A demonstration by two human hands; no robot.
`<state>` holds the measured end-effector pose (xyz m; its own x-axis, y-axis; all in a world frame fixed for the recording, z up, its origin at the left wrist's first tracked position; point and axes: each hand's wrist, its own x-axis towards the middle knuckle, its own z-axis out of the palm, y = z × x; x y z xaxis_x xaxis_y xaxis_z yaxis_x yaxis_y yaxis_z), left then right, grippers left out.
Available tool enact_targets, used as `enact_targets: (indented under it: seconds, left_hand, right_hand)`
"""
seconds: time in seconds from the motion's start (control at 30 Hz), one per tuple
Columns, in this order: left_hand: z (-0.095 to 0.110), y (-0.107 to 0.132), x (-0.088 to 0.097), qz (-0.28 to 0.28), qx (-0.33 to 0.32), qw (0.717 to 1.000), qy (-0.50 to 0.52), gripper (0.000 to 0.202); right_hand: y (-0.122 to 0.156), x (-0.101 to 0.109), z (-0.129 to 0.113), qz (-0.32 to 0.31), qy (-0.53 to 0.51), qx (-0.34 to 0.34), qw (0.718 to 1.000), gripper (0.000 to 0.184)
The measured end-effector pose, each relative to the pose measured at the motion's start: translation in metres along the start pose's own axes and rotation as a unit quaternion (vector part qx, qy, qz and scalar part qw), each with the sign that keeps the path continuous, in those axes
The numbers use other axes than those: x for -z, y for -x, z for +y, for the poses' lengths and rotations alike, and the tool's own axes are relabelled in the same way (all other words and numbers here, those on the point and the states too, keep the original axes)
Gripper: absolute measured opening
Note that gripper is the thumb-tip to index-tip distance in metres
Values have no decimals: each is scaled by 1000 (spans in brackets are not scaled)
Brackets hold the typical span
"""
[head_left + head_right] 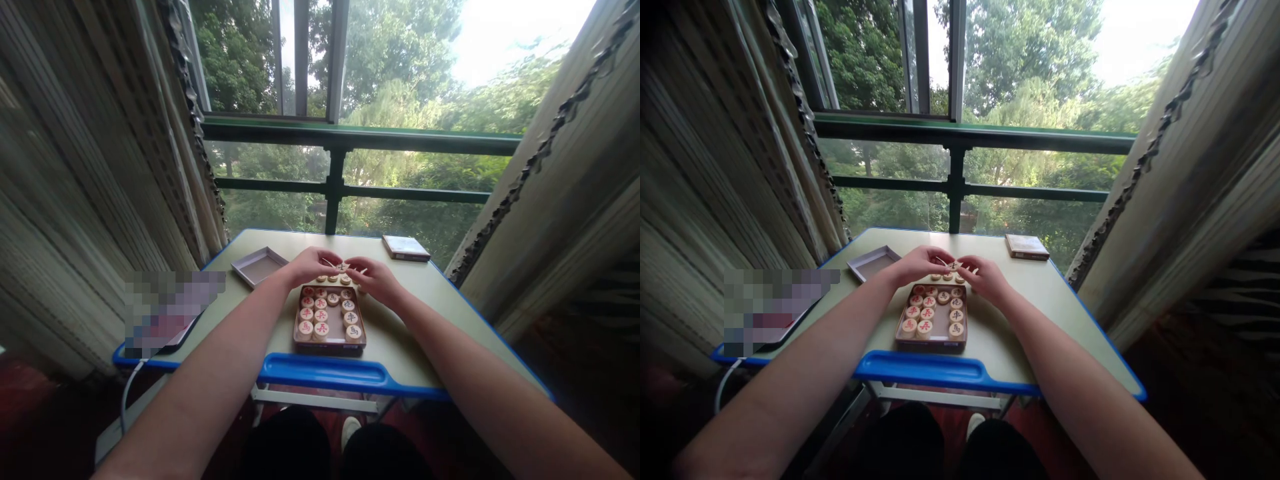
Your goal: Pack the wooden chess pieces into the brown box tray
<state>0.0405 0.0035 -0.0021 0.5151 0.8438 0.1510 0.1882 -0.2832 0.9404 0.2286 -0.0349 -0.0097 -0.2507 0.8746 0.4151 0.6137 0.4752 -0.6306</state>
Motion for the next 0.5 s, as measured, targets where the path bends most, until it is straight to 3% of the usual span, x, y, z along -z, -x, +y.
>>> enact_targets:
  seconds: [0.1,0.23,0.4,0.5]
  left_hand:
    - [2,1,0,4,0,1000,-8,32]
    - [4,3,1,-16,3,1000,14,32]
    - [7,6,1,-42,22,999,22,31]
    - [10,7,2,-11,40,999,-7,22]
  right_hand:
    - [0,1,2,24,28,34,999,32]
    - [-1,1,3,9,57,68,996,25]
    - [0,1,-1,9,69,63,996,23]
    - [3,2,-7,-38,78,42,995,24]
